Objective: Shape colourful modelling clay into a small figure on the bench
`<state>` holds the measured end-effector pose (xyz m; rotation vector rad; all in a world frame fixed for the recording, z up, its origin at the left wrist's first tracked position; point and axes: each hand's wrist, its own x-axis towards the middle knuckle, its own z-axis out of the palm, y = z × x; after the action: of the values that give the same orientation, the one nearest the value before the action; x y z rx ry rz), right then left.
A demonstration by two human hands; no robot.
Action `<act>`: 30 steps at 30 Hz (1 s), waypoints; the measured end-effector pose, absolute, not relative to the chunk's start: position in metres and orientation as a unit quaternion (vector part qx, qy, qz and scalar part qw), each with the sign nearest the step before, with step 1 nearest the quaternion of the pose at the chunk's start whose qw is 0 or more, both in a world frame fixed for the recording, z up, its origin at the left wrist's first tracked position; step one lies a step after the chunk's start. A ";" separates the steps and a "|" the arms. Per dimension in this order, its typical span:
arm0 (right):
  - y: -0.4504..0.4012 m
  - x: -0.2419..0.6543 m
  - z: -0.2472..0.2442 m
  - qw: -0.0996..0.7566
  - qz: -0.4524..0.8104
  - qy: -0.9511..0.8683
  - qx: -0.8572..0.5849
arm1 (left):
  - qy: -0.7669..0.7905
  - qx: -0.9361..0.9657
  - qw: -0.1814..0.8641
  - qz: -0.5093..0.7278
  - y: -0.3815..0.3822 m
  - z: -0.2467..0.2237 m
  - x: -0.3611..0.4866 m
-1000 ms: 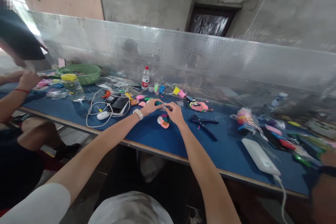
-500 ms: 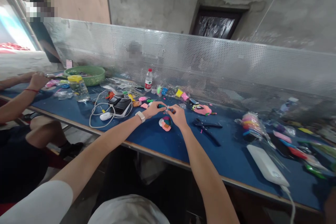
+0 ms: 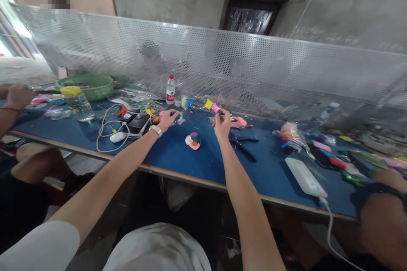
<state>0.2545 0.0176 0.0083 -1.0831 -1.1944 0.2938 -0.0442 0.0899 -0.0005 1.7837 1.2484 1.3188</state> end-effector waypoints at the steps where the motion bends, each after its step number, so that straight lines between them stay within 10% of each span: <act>1: 0.017 0.254 0.008 0.673 0.135 -0.543 -0.485 | 0.477 0.693 0.257 0.475 0.089 0.000 -0.045; 8: 0.006 0.228 0.004 0.593 0.176 -0.608 -0.498 | 0.496 0.830 0.049 0.251 0.071 0.002 -0.037; 30: -0.001 0.210 0.012 0.531 0.243 -0.684 -0.437 | 0.229 0.897 -0.174 0.334 0.033 0.004 0.008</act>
<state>0.2095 -0.0007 0.0119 -1.0424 -1.6313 0.5800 0.0082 0.0325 0.0039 3.1822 0.8131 1.1849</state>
